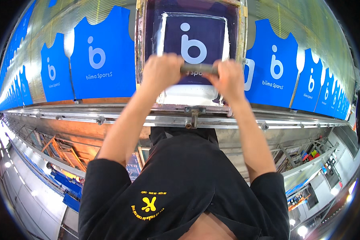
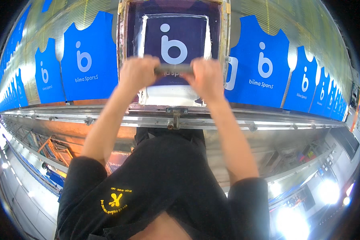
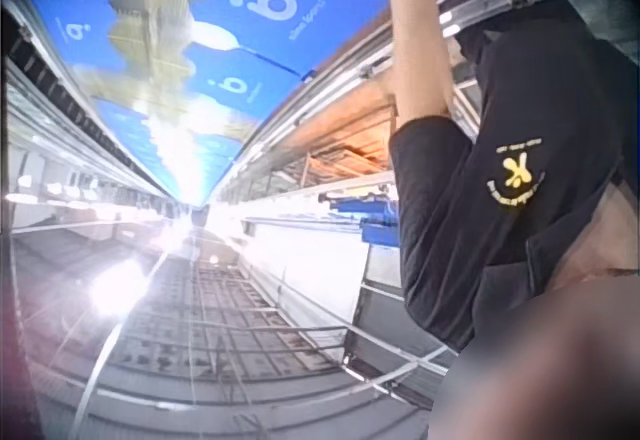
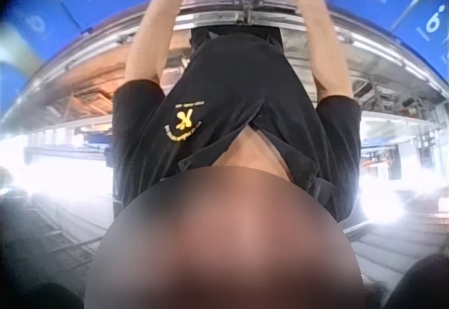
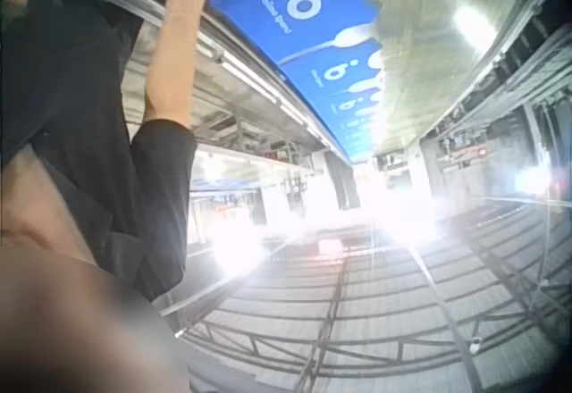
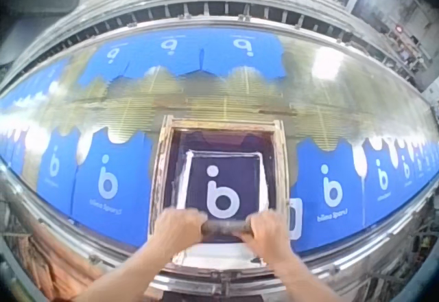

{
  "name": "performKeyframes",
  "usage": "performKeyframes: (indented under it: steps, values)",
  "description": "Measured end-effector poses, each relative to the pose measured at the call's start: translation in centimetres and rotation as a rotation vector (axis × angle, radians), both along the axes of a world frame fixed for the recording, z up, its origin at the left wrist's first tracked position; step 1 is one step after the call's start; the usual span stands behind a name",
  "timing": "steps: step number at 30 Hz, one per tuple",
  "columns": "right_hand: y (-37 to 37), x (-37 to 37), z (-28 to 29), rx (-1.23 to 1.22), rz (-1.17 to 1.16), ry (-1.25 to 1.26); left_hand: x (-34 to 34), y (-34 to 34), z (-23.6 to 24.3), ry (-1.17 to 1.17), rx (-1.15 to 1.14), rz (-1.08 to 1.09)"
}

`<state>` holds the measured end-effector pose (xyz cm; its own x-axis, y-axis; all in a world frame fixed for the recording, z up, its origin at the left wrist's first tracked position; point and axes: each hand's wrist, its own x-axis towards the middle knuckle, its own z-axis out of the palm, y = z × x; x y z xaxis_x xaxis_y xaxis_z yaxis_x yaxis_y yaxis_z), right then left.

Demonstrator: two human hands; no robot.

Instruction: The person performs screen printing on a blue t-shirt by repeatedly pulling a squeegee across a screen frame to transfer white ink onto the garment. The person adjusts the screen and squeegee between strokes and briefly lifts the screen to check the print.

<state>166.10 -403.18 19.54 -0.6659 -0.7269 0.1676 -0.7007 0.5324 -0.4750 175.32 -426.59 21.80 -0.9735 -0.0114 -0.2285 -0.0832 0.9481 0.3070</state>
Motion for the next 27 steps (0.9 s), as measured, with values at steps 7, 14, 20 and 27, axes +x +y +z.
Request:
performKeyframes:
  steps: [7,14,20,27]
  values:
    - [2.1,6.2,-0.2,0.058,0.033,-0.248,4.8,0.9,0.5,-0.342,0.06,-0.025]
    - [1.1,0.1,1.3,0.259,-0.028,-0.773,-1.2,-1.4,1.6,-0.692,0.299,-0.102]
    - [5.7,-5.8,-1.0,-0.183,-0.686,-0.284,-9.1,-5.1,3.3,-0.239,0.145,-0.206]
    - [6.6,-5.6,-3.1,-0.231,-0.865,-0.907,-17.4,-8.4,1.2,0.01,0.05,-0.148]
